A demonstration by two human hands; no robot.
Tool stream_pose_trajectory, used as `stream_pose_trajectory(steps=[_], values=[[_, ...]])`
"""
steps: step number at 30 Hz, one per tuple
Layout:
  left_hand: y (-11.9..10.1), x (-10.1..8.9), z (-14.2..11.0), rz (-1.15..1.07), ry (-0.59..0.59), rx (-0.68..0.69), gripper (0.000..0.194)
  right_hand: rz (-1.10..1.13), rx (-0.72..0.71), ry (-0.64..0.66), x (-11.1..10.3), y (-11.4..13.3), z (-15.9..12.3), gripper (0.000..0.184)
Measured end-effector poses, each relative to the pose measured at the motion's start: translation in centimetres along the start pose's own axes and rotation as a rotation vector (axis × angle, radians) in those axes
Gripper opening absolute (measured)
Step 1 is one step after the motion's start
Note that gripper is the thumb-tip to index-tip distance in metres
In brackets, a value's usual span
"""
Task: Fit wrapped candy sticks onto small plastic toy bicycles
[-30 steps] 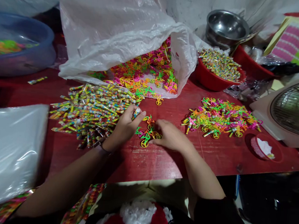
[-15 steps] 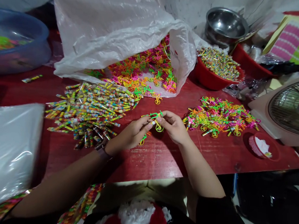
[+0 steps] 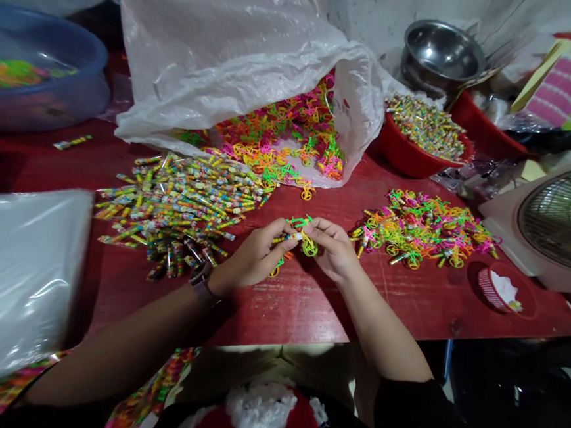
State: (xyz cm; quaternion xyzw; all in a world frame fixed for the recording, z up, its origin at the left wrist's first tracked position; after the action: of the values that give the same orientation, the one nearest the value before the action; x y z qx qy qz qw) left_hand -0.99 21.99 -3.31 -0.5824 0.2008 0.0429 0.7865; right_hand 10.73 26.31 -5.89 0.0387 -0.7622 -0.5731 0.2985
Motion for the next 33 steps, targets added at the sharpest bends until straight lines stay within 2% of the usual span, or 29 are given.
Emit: stream_pose_trajectory(steps=[6,10,16,18,20,22,24,28,30,33], values=[[0.7,-0.2,-0.1,-0.014,-0.074,-0.038,0.026,-0.096,-0.100,-0.047,-0.2,-0.1,0.1,0.039],[-0.2,-0.9,0.1,0.031,-0.083,-0.022,0.025,-0.166,-0.191,-0.066,-0.4,0.8,-0.1,0.034],[-1.0,-4.5,0.3,0.034,-0.193,-0.002,0.020,-0.113,-0.303,-0.094,-1.5,4.2,-0.5,0.030],[-0.8,-4.5,0.5,-0.001,-0.146,-0.010,0.021,-0.132,-0.250,-0.075,-1.0,3.6,-0.2,0.035],[-0.7,-3.3,0.7,-0.017,-0.039,-0.009,0.022,-0.196,-0.168,0.009,0.4,2.2,0.2,0.044],[-0.9,-2.0,0.9,-0.031,0.058,0.008,0.026,-0.297,-0.110,0.114,1.8,0.8,0.3,0.051],[-0.7,-1.9,1.1,-0.021,0.070,0.005,0.031,-0.413,-0.128,0.138,2.0,0.5,0.4,0.047],[1.7,-4.6,1.4,0.132,-0.069,-0.097,0.033,-0.770,-0.307,-0.071,-1.0,2.4,0.8,0.035],[3.1,-4.7,1.3,0.282,0.005,-0.140,0.033,-0.992,-0.383,-0.147,-1.8,2.7,1.3,0.028],[4.4,-2.9,0.7,0.479,0.165,-0.112,0.034,-1.251,-0.377,-0.060,-1.3,0.7,2.7,0.026]])
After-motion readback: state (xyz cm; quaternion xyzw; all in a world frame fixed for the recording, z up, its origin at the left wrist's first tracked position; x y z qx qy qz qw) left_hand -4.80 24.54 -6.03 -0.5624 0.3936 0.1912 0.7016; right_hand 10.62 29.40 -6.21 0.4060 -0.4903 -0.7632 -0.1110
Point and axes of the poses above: each hand's wrist, its own z-axis towards the middle knuckle, its own x-axis out of the palm, y = z × x, the point moved 10 cm from there along z, towards the middle knuckle, and after that the axes turned 4 degrees about y, right-handed, at the moved point
